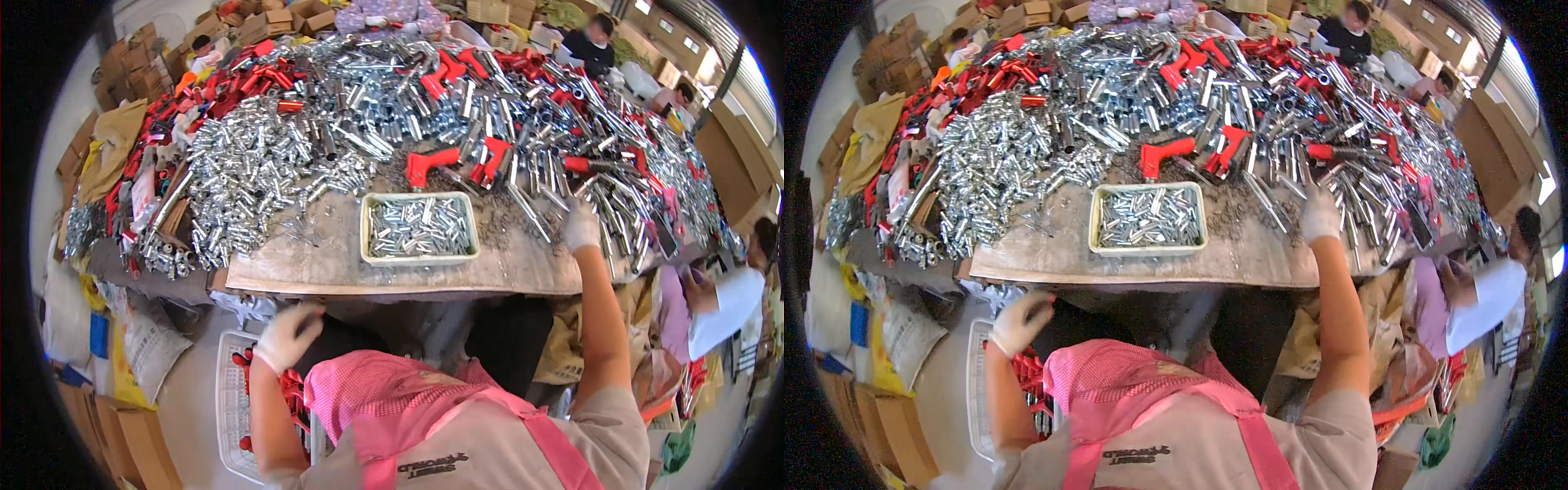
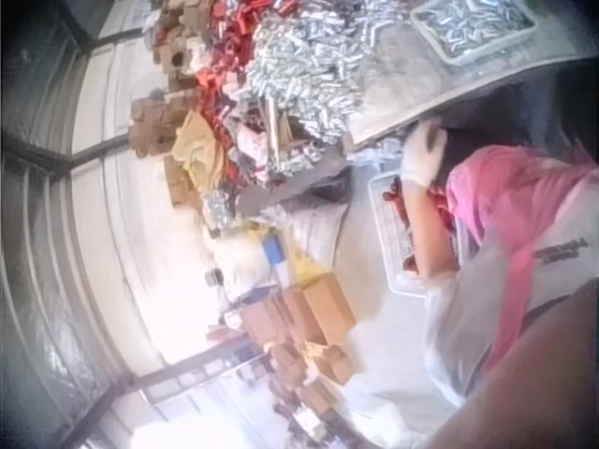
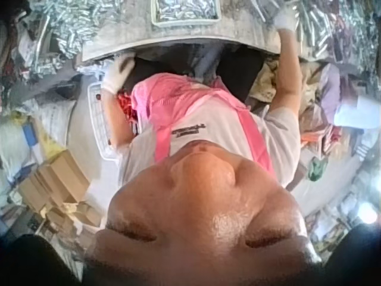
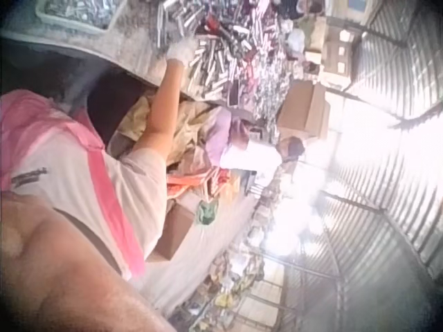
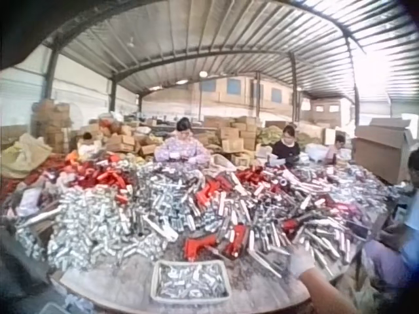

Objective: Manual assembly of red-handled tools by inserting metal tubes and small components into the handles.

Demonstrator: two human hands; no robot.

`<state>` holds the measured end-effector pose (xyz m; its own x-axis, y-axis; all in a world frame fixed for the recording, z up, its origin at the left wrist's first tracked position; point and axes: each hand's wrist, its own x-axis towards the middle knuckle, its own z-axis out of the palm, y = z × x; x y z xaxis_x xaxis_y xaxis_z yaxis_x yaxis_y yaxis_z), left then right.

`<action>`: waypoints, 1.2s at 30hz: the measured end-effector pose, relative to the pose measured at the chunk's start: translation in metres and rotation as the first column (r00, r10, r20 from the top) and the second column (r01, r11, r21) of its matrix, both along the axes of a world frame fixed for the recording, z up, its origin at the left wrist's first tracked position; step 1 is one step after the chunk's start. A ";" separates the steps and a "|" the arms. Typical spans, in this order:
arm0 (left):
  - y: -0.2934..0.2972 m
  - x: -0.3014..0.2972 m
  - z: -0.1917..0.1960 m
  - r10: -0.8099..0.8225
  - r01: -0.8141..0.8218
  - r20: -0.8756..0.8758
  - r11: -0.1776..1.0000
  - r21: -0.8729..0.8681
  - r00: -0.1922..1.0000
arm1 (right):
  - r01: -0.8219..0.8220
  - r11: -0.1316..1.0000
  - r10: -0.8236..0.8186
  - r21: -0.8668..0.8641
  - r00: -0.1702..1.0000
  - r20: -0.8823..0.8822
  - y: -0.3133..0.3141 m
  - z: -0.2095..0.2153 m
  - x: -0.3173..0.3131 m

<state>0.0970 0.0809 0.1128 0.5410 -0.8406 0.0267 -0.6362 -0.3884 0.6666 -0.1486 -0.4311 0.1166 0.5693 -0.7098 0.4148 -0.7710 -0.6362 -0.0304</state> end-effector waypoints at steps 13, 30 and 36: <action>-0.325 0.182 0.005 -0.240 -0.024 0.777 0.950 0.312 0.582 | -0.848 0.418 -0.365 0.325 0.171 0.915 0.109 -0.037 -0.015; -0.256 0.038 0.033 -0.342 -0.604 -0.867 0.622 -0.498 0.362 | -0.688 0.578 -0.010 0.440 0.533 0.846 0.157 -0.004 -0.024; -0.217 -0.048 0.027 -0.493 -0.722 -0.857 0.647 -0.247 -0.148 | -0.731 0.612 0.493 0.302 0.651 0.576 0.189 0.035 -0.013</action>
<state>0.0490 -0.1361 0.1397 0.5444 -0.7948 -0.2681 0.8253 0.4506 0.3403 -0.1612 -0.2425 0.1514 0.8052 -0.4098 0.4285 -0.0311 -0.7509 -0.6597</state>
